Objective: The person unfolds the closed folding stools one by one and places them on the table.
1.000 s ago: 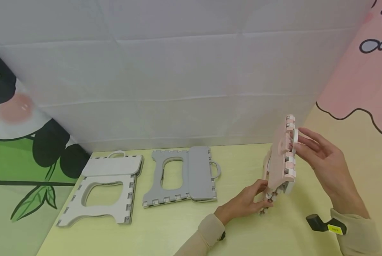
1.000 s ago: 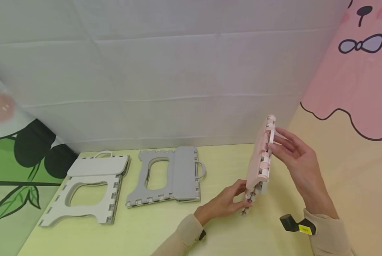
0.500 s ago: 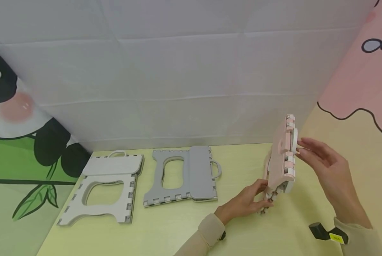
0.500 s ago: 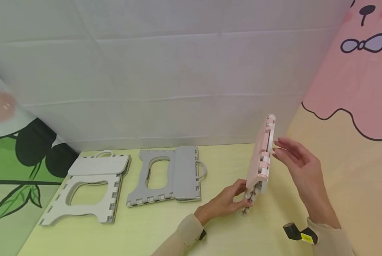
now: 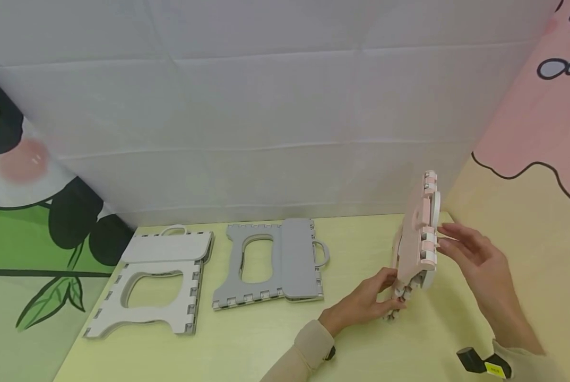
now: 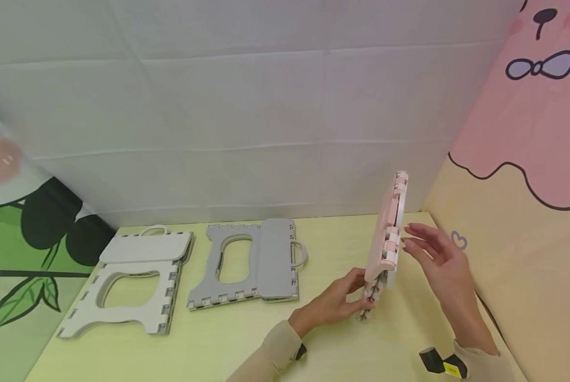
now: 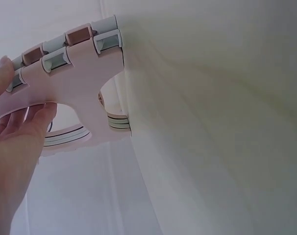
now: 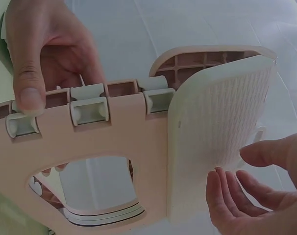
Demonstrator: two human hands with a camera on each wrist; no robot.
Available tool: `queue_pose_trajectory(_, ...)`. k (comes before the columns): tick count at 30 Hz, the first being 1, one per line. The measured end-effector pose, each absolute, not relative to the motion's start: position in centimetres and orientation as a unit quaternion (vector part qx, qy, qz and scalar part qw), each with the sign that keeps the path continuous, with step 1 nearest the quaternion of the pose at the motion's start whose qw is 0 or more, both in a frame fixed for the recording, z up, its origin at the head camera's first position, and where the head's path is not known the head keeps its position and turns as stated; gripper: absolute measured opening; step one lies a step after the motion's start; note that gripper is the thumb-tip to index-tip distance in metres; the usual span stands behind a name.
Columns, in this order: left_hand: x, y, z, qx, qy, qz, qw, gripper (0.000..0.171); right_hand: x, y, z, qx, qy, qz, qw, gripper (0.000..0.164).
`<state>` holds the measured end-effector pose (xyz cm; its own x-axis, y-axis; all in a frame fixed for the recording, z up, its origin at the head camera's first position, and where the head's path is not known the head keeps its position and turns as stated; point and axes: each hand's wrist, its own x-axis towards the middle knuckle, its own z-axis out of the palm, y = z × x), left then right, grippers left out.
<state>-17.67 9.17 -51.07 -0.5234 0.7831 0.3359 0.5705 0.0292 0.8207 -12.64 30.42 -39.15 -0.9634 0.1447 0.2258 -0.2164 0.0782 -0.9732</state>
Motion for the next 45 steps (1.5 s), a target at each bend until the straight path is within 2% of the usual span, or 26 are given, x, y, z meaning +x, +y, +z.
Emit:
queue_pose_trajectory(15, -17.8, 9.4, -51.3, 0.480, 0.707, 0.511, 0.092, 0.060, -11.6, 30.6, -41.4, 0.002, -0.772, 0.629, 0.091, 0.045)
queue_pose_trajectory(22, -16.6, 8.3, -47.7, 0.486, 0.707, 0.506, 0.090, 0.057, -11.2, 30.5, -42.6, 0.021, -0.752, 0.651, 0.101, 0.043)
queue_pose_trajectory(28, -16.6, 8.3, -47.6, 0.482, 0.707, 0.509, 0.092, 0.057, -10.5, 30.3, -43.4, -0.011, -0.787, 0.613, 0.070, 0.046)
queue_pose_trajectory(36, -16.6, 8.3, -47.6, 0.486, 0.705, 0.508, 0.089, 0.058, -10.5, 30.1, -45.0, 0.033, -0.734, 0.673, 0.081, 0.044)
queue_pose_trajectory(45, -16.6, 8.3, -47.6, 0.489, 0.705, 0.506, 0.088, 0.058, -9.8, 29.7, -46.4, 0.023, -0.727, 0.683, 0.063, 0.043)
